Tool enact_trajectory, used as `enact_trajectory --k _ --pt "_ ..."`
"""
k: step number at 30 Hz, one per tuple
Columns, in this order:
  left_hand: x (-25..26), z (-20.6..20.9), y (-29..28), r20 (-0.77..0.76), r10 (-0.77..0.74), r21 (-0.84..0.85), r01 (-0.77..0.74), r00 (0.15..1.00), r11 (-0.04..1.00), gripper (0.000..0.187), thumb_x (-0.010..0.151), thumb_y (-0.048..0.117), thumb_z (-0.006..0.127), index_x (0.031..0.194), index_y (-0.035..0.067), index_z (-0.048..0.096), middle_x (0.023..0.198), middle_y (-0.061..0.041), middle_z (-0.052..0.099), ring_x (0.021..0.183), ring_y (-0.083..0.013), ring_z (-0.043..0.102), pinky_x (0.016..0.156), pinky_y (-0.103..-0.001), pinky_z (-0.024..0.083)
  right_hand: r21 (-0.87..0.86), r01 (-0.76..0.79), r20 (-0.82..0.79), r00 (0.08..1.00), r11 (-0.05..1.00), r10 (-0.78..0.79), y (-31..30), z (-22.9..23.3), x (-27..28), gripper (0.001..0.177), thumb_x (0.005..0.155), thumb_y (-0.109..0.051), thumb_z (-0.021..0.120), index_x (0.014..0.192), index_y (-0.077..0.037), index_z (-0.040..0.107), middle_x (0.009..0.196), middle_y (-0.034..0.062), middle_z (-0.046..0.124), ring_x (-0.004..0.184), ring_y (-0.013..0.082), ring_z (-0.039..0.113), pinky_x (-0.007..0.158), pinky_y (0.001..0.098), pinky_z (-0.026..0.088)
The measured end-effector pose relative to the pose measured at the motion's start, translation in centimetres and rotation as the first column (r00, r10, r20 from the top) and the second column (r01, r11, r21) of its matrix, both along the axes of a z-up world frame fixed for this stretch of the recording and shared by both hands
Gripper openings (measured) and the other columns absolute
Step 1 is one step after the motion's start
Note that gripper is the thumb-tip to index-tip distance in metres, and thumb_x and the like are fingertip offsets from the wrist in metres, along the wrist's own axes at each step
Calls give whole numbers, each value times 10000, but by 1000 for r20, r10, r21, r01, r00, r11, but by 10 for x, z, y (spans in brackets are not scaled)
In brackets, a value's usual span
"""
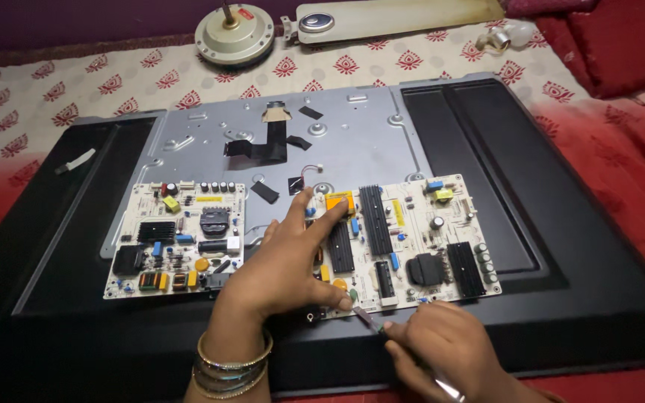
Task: The person uses a screwdriver to manipulate components on a disassembled television circuit board. They repeatedly probe and adjust parts on the board, which is placed on a bed.
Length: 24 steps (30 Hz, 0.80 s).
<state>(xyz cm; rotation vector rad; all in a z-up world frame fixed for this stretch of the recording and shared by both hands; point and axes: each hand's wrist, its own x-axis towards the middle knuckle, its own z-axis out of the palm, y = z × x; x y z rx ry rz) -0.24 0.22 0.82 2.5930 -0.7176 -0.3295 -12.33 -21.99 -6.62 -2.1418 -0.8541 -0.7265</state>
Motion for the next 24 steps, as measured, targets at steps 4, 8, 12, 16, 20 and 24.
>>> enact_trajectory --k 4,8,12,16,20,24 --pt "-1 0 -2 4 17 3 -17 1000 1000 1368 400 437 1013 1578 342 323 1667 -224 91 1525 -420 201 1224 -547 121 -43 2 3 1000 999 -2 0 -2 0 105 785 -38 792 853 -20 714 663 50 620 546 167 614 518 335 470" --pt "-2 3 -3 5 27 6 -27 1000 1000 1405 383 445 1015 1606 359 327 1661 -218 106 1501 -437 235 1226 -543 140 -51 17 -12 1000 999 -18 2 -2 -1 106 790 -50 794 858 -18 720 656 49 623 549 159 622 521 335 477" --pt "-3 4 -3 23 20 -8 -20 1000 1000 1411 372 439 1021 1602 353 335 1652 -223 124 1495 -447 252 1222 -552 139 -36 19 -26 999 999 -20 3 -3 -1 92 806 -56 791 857 -31 718 666 39 638 560 147 636 535 328 489" --pt "-5 7 -6 12 52 23 -52 999 998 1396 355 442 1020 1579 369 352 1666 -204 123 1465 -470 296 1227 -548 162 -37 5 -39 999 999 -6 2 -1 -1 97 806 -57 789 865 -17 723 666 45 641 555 152 633 523 330 485" --pt "-7 8 -10 11 70 28 -70 998 997 1396 351 445 1013 1576 376 348 1666 -195 125 1450 -459 331 1226 -549 173 -55 8 -8 1000 998 -9 2 -3 1 93 810 -61 789 862 -19 723 666 51 635 558 157 628 520 330 480" --pt "-4 2 -6 -15 74 59 -73 997 996 1359 408 463 998 1592 387 335 1666 -186 109 1466 -483 264 1230 -529 170 -32 0 -43 999 1000 -1 0 -6 0 82 819 -66 787 848 -33 718 669 43 641 557 151 630 524 331 474"
